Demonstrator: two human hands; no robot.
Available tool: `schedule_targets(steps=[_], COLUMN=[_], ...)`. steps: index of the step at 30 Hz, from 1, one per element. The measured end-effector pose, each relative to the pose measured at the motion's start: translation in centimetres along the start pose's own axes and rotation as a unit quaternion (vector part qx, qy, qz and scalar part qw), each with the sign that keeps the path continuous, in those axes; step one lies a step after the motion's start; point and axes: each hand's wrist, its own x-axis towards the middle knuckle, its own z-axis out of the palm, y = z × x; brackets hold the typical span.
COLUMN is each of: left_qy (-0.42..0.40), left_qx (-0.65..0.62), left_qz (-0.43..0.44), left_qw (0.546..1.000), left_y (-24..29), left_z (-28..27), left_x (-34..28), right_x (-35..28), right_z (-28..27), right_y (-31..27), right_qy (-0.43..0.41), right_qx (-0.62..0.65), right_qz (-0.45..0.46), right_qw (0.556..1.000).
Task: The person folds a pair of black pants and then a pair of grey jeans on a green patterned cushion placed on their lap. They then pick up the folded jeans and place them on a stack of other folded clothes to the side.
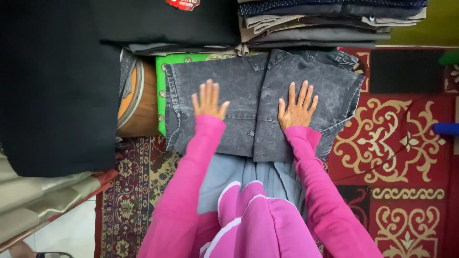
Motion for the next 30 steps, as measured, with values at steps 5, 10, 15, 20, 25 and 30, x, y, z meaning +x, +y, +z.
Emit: schedule_targets(steps=[5, 10, 15, 20, 25, 30], left_qy=[-0.052, -0.090, -0.062, 0.003, -0.027, -0.031], left_qx=[-0.031, -0.098, -0.133, -0.128, -0.125, -0.303], left_qz=[-0.015, 0.016, 0.064, 0.142, 0.140, 0.117], left_qw=[0.998, 0.991, 0.987, 0.982, 0.982, 0.945], left_y=[-1.5, 4.7, 7.0, 7.9, 8.3, 11.1], left_z=[0.9, 3.1, 4.4, 5.0, 4.8, 0.1], left_x=[-5.9, -9.8, -12.0, -12.7, -12.2, -12.1], right_x=[-0.2, 0.5, -1.3, -10.5, -15.5, -14.4], right_z=[0.0, 1.0, 0.6, -5.4, -2.2, -1.9], right_y=[-0.1, 1.0, 5.6, 7.9, 11.7, 15.2], right_qy=[-0.006, -0.024, -0.055, 0.170, 0.194, 0.143], right_qx=[0.010, 0.007, 0.061, 0.080, 0.163, 0.413], right_qz=[0.004, 0.012, -0.016, -0.004, 0.109, 0.352], right_qw=[1.000, 1.000, 0.997, 0.982, 0.961, 0.828])
